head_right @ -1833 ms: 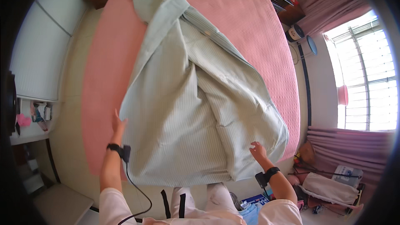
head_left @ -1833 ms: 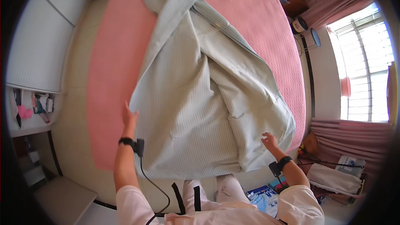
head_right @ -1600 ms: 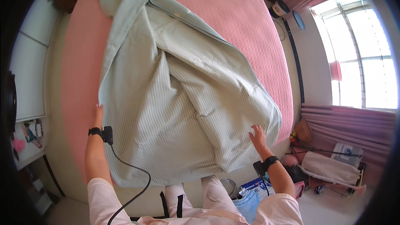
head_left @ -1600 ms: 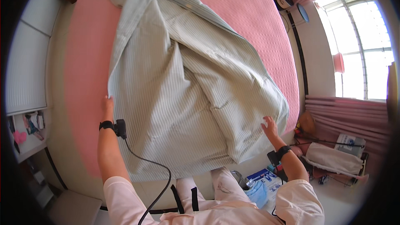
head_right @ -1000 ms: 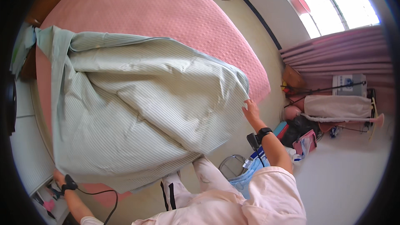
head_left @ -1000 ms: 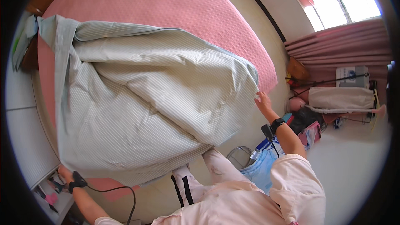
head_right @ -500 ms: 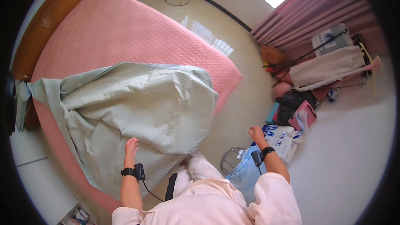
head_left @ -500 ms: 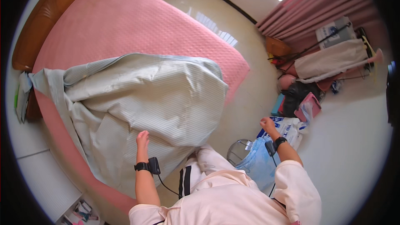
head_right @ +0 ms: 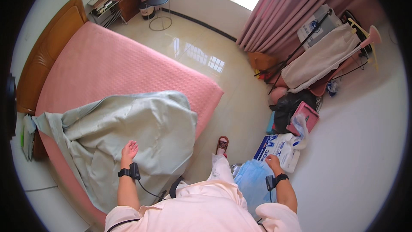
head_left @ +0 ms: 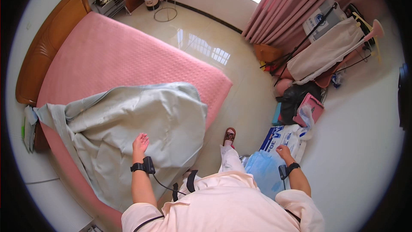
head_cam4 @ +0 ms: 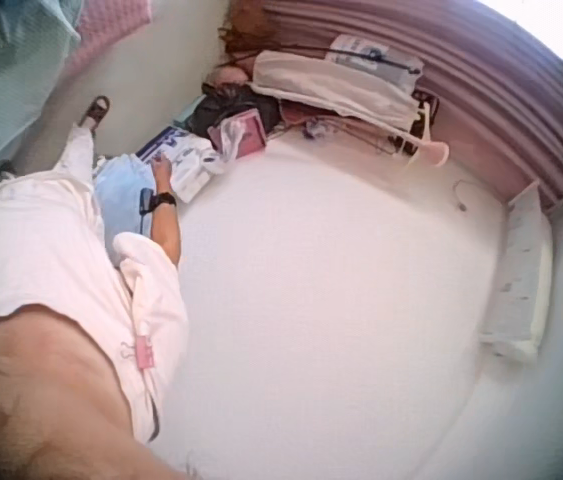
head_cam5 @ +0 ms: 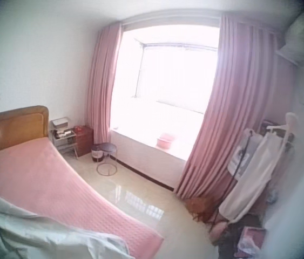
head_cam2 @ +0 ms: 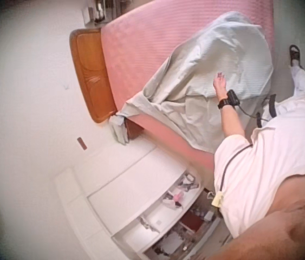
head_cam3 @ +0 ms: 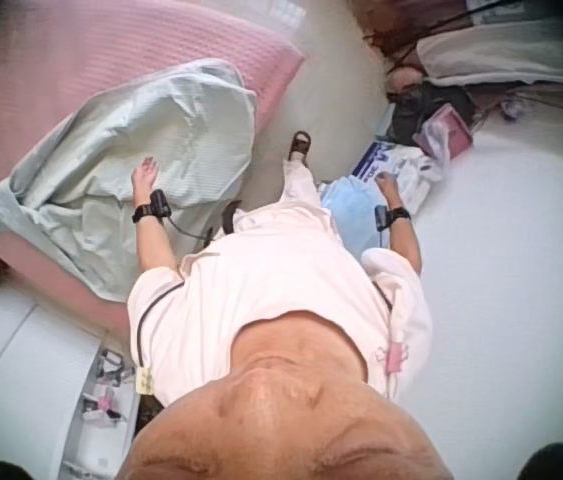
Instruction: The person brushes a pink bedsheet with a green brush, then unfolds and spreads a striped sheet over the bed. The person smooths the sheet and adjusts the edges to cover the mattress.
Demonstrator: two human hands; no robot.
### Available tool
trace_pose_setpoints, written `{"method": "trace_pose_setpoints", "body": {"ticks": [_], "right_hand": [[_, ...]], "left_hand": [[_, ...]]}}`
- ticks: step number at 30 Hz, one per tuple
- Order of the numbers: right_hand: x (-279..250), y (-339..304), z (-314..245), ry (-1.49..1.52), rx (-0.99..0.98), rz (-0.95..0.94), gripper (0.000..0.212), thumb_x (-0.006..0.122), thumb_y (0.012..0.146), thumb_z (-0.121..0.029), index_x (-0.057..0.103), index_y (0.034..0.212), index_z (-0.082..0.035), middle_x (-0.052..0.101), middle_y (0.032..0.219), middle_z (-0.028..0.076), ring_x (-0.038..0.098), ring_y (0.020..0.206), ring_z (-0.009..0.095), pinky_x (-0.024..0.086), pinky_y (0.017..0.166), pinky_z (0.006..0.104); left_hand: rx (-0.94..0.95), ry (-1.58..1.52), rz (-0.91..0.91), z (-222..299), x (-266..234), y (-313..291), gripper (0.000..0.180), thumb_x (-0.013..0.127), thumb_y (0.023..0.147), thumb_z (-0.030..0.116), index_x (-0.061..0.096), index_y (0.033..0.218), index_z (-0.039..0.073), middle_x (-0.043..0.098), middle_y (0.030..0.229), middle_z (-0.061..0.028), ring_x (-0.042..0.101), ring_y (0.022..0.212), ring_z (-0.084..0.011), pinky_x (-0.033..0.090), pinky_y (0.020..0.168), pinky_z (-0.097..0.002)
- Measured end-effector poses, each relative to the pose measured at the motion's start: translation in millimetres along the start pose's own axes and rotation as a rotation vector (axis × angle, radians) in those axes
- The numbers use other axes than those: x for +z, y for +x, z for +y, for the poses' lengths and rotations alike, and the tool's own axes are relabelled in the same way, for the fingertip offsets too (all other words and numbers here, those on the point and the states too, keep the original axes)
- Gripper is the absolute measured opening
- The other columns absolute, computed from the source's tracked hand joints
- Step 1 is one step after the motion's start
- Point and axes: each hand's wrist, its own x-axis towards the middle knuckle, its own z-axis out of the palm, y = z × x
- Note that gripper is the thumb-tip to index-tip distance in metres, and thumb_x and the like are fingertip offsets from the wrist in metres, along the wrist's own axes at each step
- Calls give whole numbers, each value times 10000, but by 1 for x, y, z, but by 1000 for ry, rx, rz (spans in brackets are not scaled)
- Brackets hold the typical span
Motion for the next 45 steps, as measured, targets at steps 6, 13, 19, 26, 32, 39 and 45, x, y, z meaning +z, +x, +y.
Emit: {"method": "trace_pose_setpoints", "body": {"ticks": [6, 13, 19, 26, 32, 39, 45], "right_hand": [[-42, 79, 96, 98, 16, -22, 177, 609, 711, -173, 619, 800, -20, 619, 734, 112, 606, 651, 200, 477, 602, 302], [-148, 179, 161, 149, 106, -251, 161, 582, 716, -153, 612, 781, -8, 617, 700, 121, 613, 609, 208, 477, 605, 307], [-177, 315, 118, 19, -117, -235, 168, 580, 718, -125, 606, 831, -3, 619, 740, 122, 610, 629, 216, 483, 617, 298], [-138, 404, -5, 252, -61, -543, 113, 567, 758, -57, 585, 826, 31, 594, 718, 84, 589, 608, 139, 480, 538, 266], [-119, 495, -138, -81, -361, -827, 111, 573, 757, -78, 575, 795, 26, 592, 676, 84, 595, 589, 159, 470, 539, 265], [-89, 573, -325, 53, -401, -848, 124, 535, 813, -108, 581, 882, -16, 614, 757, 49, 600, 634, 126, 453, 538, 224], [-43, 556, -469, -46, -683, -1075, 159, 554, 797, -107, 571, 901, 12, 615, 769, 84, 606, 634, 152, 484, 566, 250]], "left_hand": [[43, 178, -10, -77, 152, 45, 204, 590, 788, 202, 533, 957, 103, 564, 920, -64, 526, 853, -236, 431, 768, -385], [202, 1027, 597, -220, 338, 110, 901, 768, 580, 302, 232, 1285, 138, 344, 1273, -154, 360, 1132, -361, 420, 792, -501], [-46, 1087, 983, -201, 390, 150, 1062, 791, 532, 295, 120, 1339, 135, 178, 1368, -185, 272, 1213, -385, 380, 879, -528], [-82, 1217, 1148, -186, 365, 189, 781, 715, 619, 247, 304, 1267, 104, 289, 1304, -189, 368, 1146, -372, 407, 880, -423], [243, 936, 1147, -155, 263, 152, 166, 592, 658, 115, 616, 803, 37, 610, 757, -175, 581, 746, -365, 450, 632, -432], [536, 813, 973, -108, 277, 4, 138, 555, 651, 77, 607, 775, 44, 576, 695, -196, 564, 690, -373, 433, 573, -416], [843, 714, 1010, -45, 335, -140, 121, 506, 632, 23, 549, 745, 19, 512, 621, -191, 505, 613, -400, 398, 512, -414]]}}
